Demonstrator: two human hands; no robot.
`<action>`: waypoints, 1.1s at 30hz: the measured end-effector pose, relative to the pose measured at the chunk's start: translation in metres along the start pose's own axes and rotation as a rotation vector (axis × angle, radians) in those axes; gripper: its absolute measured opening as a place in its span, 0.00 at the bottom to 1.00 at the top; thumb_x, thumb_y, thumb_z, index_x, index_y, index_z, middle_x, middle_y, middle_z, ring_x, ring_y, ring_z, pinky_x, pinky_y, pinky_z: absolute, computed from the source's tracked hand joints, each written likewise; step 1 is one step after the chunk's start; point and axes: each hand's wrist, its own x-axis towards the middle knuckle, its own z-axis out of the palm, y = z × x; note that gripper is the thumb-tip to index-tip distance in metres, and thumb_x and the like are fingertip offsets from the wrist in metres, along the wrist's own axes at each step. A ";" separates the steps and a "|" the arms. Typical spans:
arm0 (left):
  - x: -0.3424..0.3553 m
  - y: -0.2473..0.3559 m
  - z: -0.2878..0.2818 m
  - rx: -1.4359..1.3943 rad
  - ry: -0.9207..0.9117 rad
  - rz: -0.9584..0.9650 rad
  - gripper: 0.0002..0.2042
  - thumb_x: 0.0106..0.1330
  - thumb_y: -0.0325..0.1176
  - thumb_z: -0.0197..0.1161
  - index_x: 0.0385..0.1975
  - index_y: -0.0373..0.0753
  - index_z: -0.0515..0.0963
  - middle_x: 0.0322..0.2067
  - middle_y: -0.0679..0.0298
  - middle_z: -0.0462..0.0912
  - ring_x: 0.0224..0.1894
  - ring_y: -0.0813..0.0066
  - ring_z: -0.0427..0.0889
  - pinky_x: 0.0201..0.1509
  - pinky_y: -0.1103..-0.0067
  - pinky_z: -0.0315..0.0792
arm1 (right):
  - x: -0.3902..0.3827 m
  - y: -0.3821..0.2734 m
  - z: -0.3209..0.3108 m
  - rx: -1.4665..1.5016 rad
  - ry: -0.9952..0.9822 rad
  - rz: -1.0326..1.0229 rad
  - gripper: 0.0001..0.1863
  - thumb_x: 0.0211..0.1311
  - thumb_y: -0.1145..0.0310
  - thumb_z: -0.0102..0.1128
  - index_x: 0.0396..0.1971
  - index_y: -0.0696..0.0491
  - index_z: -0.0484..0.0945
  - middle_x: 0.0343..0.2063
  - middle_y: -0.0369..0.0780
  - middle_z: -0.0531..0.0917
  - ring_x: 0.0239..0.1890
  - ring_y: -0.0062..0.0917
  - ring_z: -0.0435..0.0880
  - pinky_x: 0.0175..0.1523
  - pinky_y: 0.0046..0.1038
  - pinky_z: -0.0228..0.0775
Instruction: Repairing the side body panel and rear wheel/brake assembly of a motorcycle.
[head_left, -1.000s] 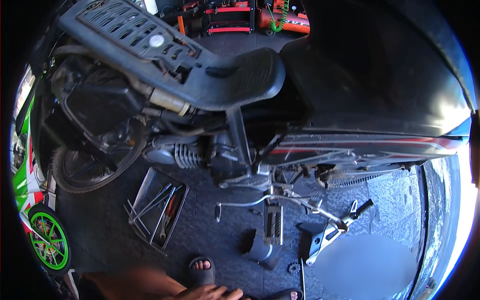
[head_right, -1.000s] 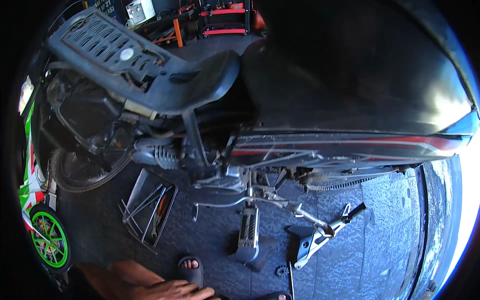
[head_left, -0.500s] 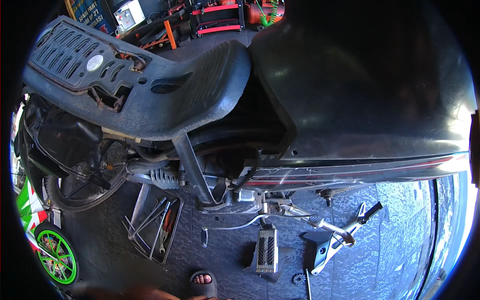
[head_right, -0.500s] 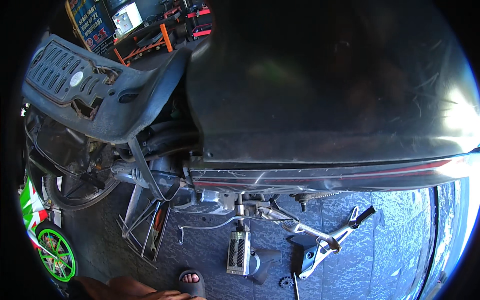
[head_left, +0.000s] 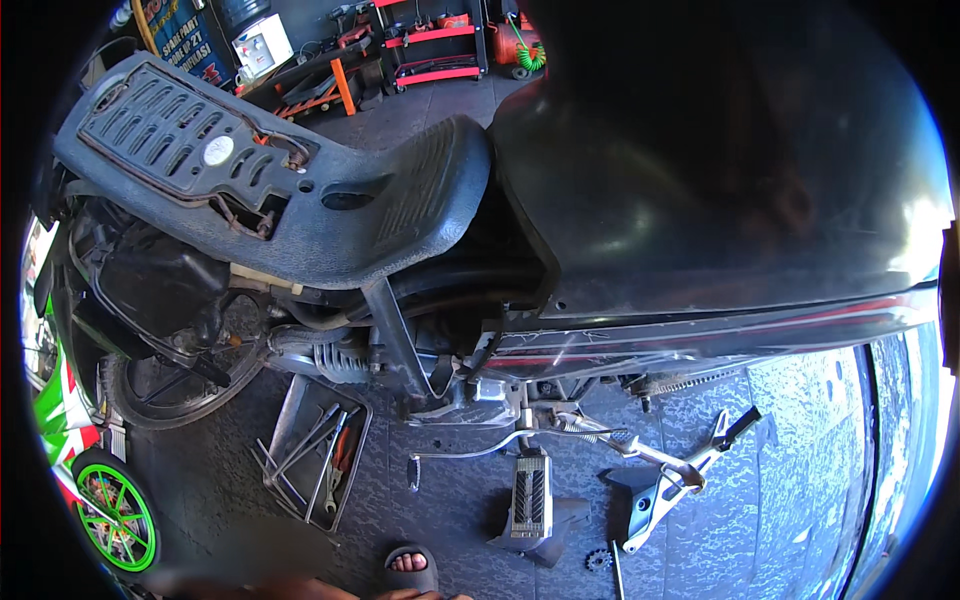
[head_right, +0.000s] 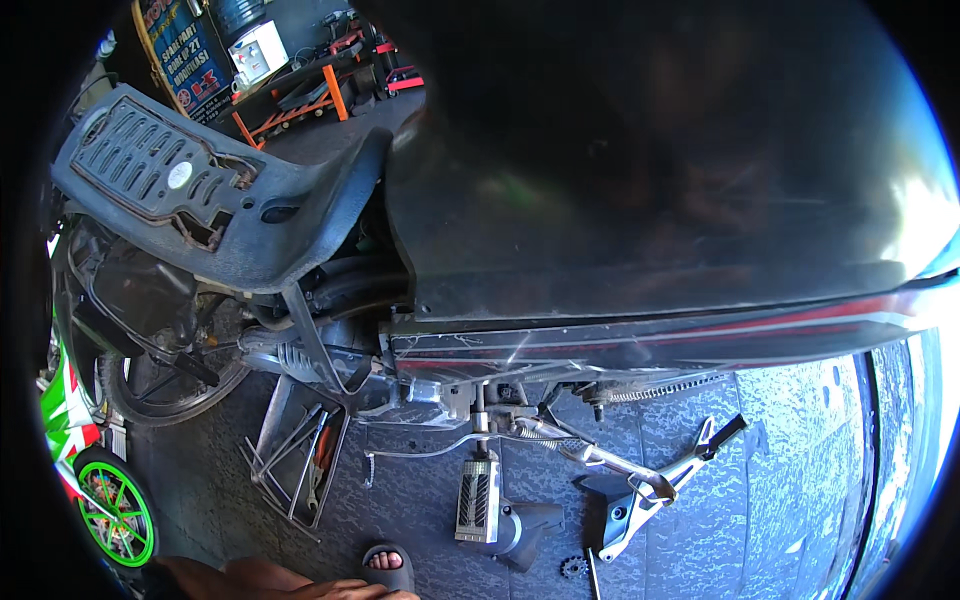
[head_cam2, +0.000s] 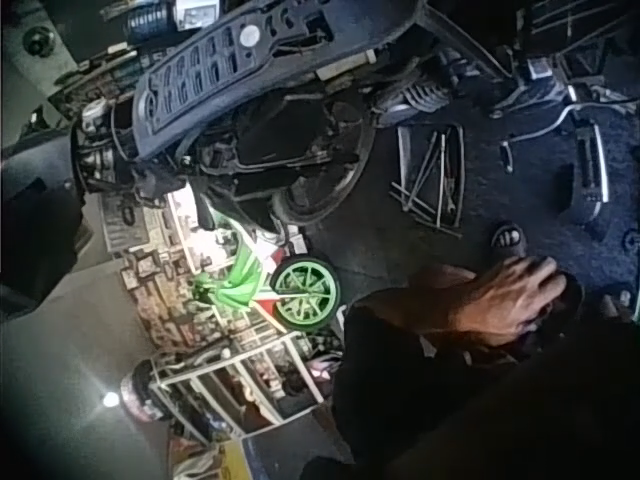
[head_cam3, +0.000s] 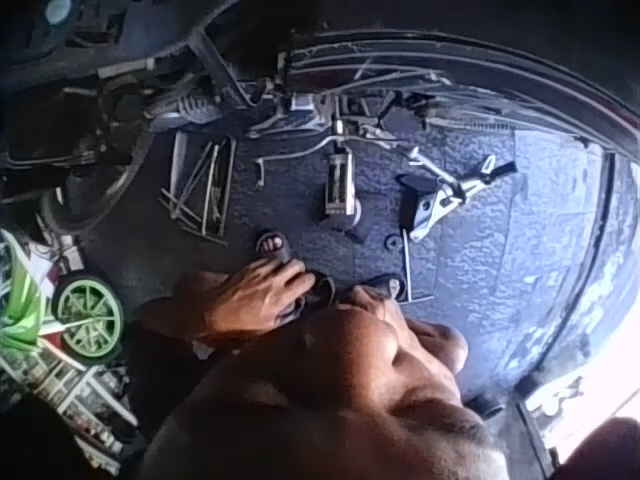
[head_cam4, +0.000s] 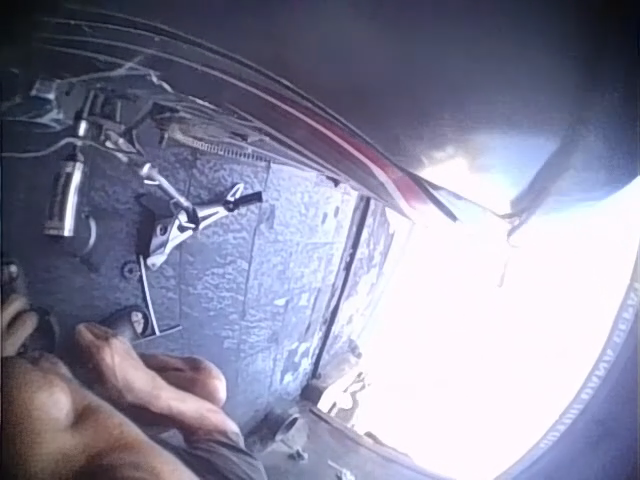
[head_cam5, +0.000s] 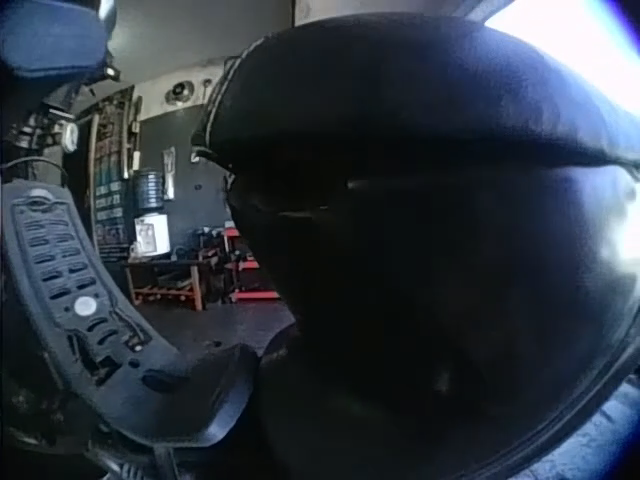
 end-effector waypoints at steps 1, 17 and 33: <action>-0.001 0.002 0.001 0.007 0.002 -0.002 0.24 0.60 0.40 0.58 0.53 0.33 0.68 0.46 0.48 0.71 0.50 0.48 0.74 0.55 0.60 0.68 | -0.001 -0.003 0.001 -0.046 0.007 0.032 0.16 0.46 0.73 0.61 0.31 0.60 0.65 0.30 0.54 0.72 0.39 0.55 0.73 0.41 0.46 0.65; -0.020 0.019 0.041 0.301 0.304 0.240 0.21 0.52 0.33 0.63 0.47 0.34 0.70 0.40 0.52 0.73 0.40 0.52 0.78 0.43 0.64 0.73 | -0.032 -0.045 0.036 0.098 0.266 -0.069 0.12 0.59 0.65 0.63 0.36 0.56 0.72 0.26 0.40 0.78 0.23 0.28 0.76 0.27 0.28 0.68; -0.011 0.015 0.082 0.033 0.467 0.248 0.30 0.51 0.38 0.70 0.49 0.25 0.67 0.43 0.48 0.73 0.50 0.54 0.73 0.55 0.66 0.66 | -0.054 -0.015 0.073 0.383 0.405 -0.116 0.23 0.69 0.63 0.54 0.58 0.61 0.68 0.49 0.41 0.79 0.49 0.25 0.77 0.54 0.28 0.70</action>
